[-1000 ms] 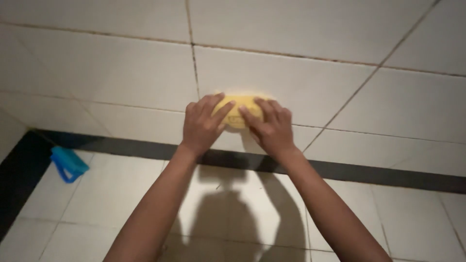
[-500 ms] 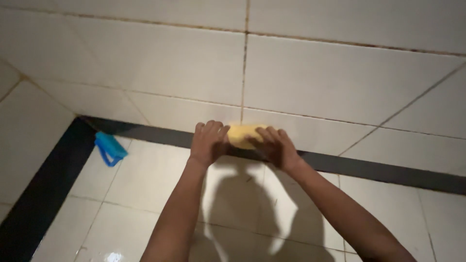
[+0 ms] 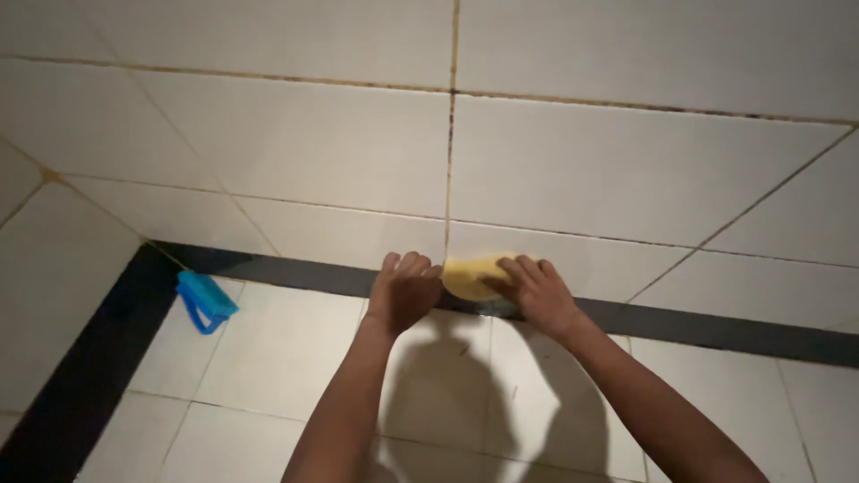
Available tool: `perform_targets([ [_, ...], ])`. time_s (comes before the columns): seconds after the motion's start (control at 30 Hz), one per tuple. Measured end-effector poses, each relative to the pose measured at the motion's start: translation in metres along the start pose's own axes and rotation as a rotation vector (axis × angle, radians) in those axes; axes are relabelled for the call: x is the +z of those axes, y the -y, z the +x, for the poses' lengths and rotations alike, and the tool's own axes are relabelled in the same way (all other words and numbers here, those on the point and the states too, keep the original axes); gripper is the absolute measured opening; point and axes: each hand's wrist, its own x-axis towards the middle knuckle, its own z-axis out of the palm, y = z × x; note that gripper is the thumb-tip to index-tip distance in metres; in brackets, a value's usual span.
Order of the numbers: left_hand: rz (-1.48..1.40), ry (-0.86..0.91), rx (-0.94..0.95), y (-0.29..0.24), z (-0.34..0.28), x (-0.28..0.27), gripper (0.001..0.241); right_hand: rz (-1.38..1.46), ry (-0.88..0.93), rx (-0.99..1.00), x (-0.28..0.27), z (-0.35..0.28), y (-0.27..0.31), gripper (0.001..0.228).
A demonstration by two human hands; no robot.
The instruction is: The person cleans the grout lines and surface of white wall tiles using a yellow sponge and a spray bottle. They repeatedly spray the cleaning solution onto the tiles and scrub the area with the sponge, focusing on the lower section of the wall near the floor.
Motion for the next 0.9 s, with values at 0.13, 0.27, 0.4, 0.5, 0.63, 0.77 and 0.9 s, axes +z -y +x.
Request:
perform_targets([
  [0.13, -0.066, -0.023, -0.011, -0.014, 0.014, 0.004, 0.004, -0.234, 0.074, 0.053, 0.013, -0.043, -0.018, 0.054],
  [0.27, -0.083, -0.090, 0.026, -0.033, 0.034, -0.002, 0.006, -0.114, 0.343, 0.067, 0.029, -0.094, -0.038, 0.041],
  [0.4, -0.141, -0.106, 0.105, -0.053, 0.048, -0.007, 0.005, -0.244, 0.305, -0.026, 0.020, -0.103, -0.047, 0.049],
  [0.5, -0.172, -0.052, 0.158, -0.066, 0.051, 0.009, 0.007, -0.221, 0.279, 0.096, -0.021, -0.086, -0.052, 0.055],
  [0.63, -0.185, -0.014, 0.189, -0.085, 0.064, 0.021, 0.008, -0.139, 0.125, 0.197, -0.031, -0.117, -0.064, 0.051],
  [0.77, -0.295, -0.182, 0.214, -0.106, 0.083, 0.021, 0.006, -0.174, 0.200, 0.251, -0.027, -0.145, -0.071, 0.045],
  [0.9, -0.399, -0.329, 0.209, -0.129, 0.096, 0.031, 0.014, -0.149, 0.271, 0.301, -0.025, -0.152, -0.072, 0.044],
])
